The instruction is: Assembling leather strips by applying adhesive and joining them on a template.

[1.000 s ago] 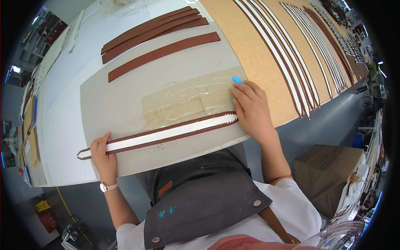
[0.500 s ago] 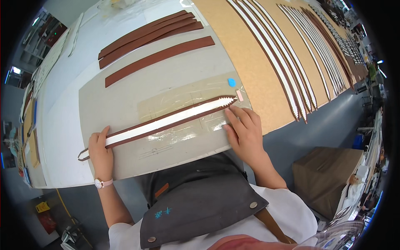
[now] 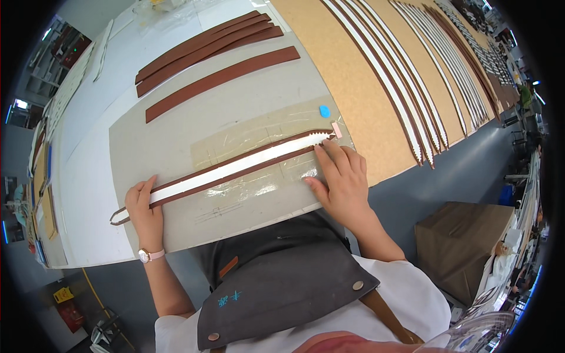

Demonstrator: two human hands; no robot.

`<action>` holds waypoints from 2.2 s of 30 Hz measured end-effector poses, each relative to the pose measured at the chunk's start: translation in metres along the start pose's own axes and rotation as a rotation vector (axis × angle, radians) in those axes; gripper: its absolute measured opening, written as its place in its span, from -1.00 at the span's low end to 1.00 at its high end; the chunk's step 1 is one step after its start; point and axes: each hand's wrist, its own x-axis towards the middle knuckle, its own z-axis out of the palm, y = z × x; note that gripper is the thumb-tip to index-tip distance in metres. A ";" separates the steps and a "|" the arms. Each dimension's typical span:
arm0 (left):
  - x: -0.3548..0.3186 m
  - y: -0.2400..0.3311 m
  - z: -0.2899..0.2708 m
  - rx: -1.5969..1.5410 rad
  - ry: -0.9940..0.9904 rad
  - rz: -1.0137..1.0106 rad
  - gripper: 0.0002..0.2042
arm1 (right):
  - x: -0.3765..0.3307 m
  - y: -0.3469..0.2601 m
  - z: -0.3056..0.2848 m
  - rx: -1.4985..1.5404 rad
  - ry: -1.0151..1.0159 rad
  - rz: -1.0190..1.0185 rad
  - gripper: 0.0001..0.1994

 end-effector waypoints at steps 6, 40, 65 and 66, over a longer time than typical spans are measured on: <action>0.004 0.011 -0.009 -0.077 -0.026 0.143 -0.47 | 0.000 -0.002 0.000 0.025 -0.004 0.043 -0.42; 0.025 0.066 -0.013 -0.061 0.041 0.398 -0.72 | -0.001 -0.001 0.002 -0.003 0.009 0.039 -0.46; 0.104 0.176 0.043 -0.254 -0.172 0.883 -0.70 | 0.000 -0.001 0.001 -0.012 0.003 0.047 -0.46; 0.106 0.178 0.044 -0.254 -0.172 0.885 -0.70 | 0.001 -0.001 0.000 -0.009 0.000 0.048 -0.47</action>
